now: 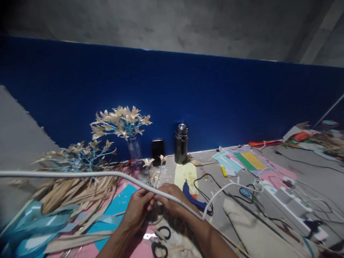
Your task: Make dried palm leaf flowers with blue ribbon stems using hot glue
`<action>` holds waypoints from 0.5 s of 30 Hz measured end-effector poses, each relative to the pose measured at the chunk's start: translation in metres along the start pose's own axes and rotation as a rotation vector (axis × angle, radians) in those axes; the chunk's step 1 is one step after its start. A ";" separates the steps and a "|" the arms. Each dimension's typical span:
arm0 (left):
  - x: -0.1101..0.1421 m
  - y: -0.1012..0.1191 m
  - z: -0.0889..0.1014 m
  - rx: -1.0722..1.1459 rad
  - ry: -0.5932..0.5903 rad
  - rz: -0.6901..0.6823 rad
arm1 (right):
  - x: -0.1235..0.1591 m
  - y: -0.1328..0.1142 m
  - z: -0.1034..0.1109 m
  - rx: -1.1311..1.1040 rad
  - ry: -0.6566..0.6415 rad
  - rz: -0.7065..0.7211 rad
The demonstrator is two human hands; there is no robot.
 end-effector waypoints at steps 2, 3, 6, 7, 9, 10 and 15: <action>0.000 0.000 0.000 0.000 0.002 -0.007 | 0.000 -0.001 -0.001 -0.019 0.011 -0.011; 0.000 -0.001 0.000 -0.001 0.003 -0.009 | 0.000 0.000 -0.001 -0.027 0.024 -0.029; 0.001 -0.003 0.000 -0.005 0.009 -0.006 | 0.001 0.006 -0.003 -0.058 0.069 -0.137; 0.002 -0.003 0.001 -0.006 0.013 -0.006 | 0.002 0.008 -0.003 -0.073 0.081 -0.172; 0.002 -0.004 0.001 -0.007 0.023 -0.010 | 0.002 0.010 -0.004 -0.112 0.091 -0.211; 0.002 -0.004 0.001 -0.010 0.026 -0.013 | 0.002 0.011 -0.005 -0.129 0.096 -0.223; 0.000 -0.001 0.001 -0.036 0.038 -0.036 | 0.001 0.015 -0.002 -0.179 0.207 -0.281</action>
Point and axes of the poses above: each hand's wrist, its own x-axis away from the middle knuckle, its own z-axis out of the back of the hand, y = z × x, the point moved 3 cm from there along -x, towards the middle knuckle, and after that the axes turned 8 degrees about y, right-handed, at the moved point
